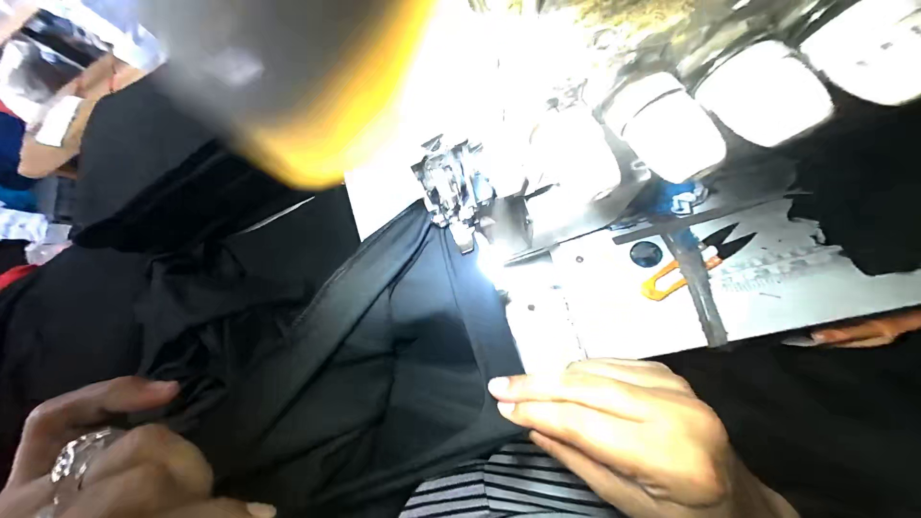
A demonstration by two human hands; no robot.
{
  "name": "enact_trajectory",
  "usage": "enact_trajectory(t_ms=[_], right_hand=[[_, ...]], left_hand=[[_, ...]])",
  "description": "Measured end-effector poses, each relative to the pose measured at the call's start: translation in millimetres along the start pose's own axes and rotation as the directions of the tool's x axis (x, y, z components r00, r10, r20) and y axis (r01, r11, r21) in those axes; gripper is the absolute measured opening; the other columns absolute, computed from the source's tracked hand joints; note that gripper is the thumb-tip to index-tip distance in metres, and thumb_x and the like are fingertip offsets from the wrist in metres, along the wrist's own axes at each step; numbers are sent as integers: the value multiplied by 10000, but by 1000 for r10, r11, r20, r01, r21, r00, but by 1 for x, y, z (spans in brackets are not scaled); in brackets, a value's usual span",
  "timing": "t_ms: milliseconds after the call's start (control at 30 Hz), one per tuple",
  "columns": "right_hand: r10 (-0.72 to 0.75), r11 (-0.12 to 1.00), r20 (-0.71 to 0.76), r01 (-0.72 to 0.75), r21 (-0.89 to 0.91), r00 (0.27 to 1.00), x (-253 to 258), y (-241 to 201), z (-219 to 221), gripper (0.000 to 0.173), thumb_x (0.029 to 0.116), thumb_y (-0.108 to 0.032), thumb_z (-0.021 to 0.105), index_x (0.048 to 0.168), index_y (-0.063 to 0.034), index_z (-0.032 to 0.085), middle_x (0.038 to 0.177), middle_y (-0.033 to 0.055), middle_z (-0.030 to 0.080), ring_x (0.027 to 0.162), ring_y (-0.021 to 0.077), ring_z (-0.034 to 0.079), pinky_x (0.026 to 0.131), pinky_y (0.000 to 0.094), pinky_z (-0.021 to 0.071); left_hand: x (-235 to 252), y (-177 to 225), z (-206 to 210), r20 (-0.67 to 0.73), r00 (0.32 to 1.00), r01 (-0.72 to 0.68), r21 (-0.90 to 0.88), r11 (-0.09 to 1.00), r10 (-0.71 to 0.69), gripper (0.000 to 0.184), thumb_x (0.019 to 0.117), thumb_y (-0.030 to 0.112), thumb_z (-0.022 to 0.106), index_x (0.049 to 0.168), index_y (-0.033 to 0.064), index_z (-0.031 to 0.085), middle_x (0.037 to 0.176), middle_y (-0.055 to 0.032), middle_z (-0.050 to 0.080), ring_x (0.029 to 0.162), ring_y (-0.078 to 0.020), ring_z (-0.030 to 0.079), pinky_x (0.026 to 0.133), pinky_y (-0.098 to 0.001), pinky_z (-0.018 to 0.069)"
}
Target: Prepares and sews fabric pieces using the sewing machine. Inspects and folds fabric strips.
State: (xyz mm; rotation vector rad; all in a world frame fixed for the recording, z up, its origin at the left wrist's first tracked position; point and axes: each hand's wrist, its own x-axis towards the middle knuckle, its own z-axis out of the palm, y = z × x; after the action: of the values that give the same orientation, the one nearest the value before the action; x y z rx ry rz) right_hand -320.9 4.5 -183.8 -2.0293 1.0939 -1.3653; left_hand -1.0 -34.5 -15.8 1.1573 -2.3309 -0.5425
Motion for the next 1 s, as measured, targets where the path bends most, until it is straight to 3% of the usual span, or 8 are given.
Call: enact_trajectory(t_ms=[200,300,400,533,633,767,900,1000], right_hand=[[24,999,-21,-23,22,999,43,18,-6,153,1005,-180,669,1036,-117,805,1070,20,788,955,81,730,818,229,566],[11,999,-31,-10,36,999,57,28,-6,147,998,-187,689,1051,-127,812,1088,-7,785,1011,66,728,886,236,586],[-41,999,-92,43,25,995,61,36,2,120,967,-134,702,982,-109,818,1069,-1,789,1008,59,731,876,219,594],[-43,997,-189,29,-75,981,55,33,10,142,958,-122,698,1010,-142,828,1096,-6,783,1020,78,723,880,243,590],[120,992,-407,-96,78,906,25,3,44,90,908,-122,765,989,-86,753,1076,42,761,1055,145,672,934,294,525],[508,722,307,-592,357,805,14,-72,104,527,982,-188,635,1395,107,495,1216,171,675,1141,155,657,1004,330,539],[321,895,734,-445,-28,598,26,4,163,447,1010,-260,628,1350,30,619,1335,231,640,1251,333,613,1095,475,462],[414,873,766,-454,-181,491,71,-15,104,385,1004,-213,657,1267,68,656,1296,271,644,1248,391,595,1097,524,415]], left_hand=[[60,-22,8,-88,962,254,-75,964,-260,276,865,254,803,985,38,677,827,77,695,756,33,643,742,-145,542],[53,-69,-18,11,999,53,-95,994,-52,318,902,353,773,1134,156,680,961,146,682,887,52,625,895,-180,519],[60,-43,-21,160,986,-34,-97,995,49,231,917,397,758,843,210,645,774,118,630,791,10,609,1101,-401,397],[24,1,-4,474,864,-83,-193,978,167,194,984,318,686,1021,141,754,887,-5,717,932,-96,670,1196,-493,284],[3,29,8,384,917,-58,-129,990,104,154,973,218,702,1055,110,774,873,-41,744,877,-130,692,1156,-492,350],[0,39,-4,170,979,-130,73,989,116,175,990,313,682,1096,198,760,948,69,746,884,-24,671,1081,-428,422],[8,51,48,354,914,-292,232,928,199,222,1013,309,553,912,224,731,753,81,670,726,-67,656,1037,-500,447],[-13,31,37,238,966,-163,263,951,99,216,1013,344,583,1009,236,769,890,116,740,861,5,687,1101,-444,442]])
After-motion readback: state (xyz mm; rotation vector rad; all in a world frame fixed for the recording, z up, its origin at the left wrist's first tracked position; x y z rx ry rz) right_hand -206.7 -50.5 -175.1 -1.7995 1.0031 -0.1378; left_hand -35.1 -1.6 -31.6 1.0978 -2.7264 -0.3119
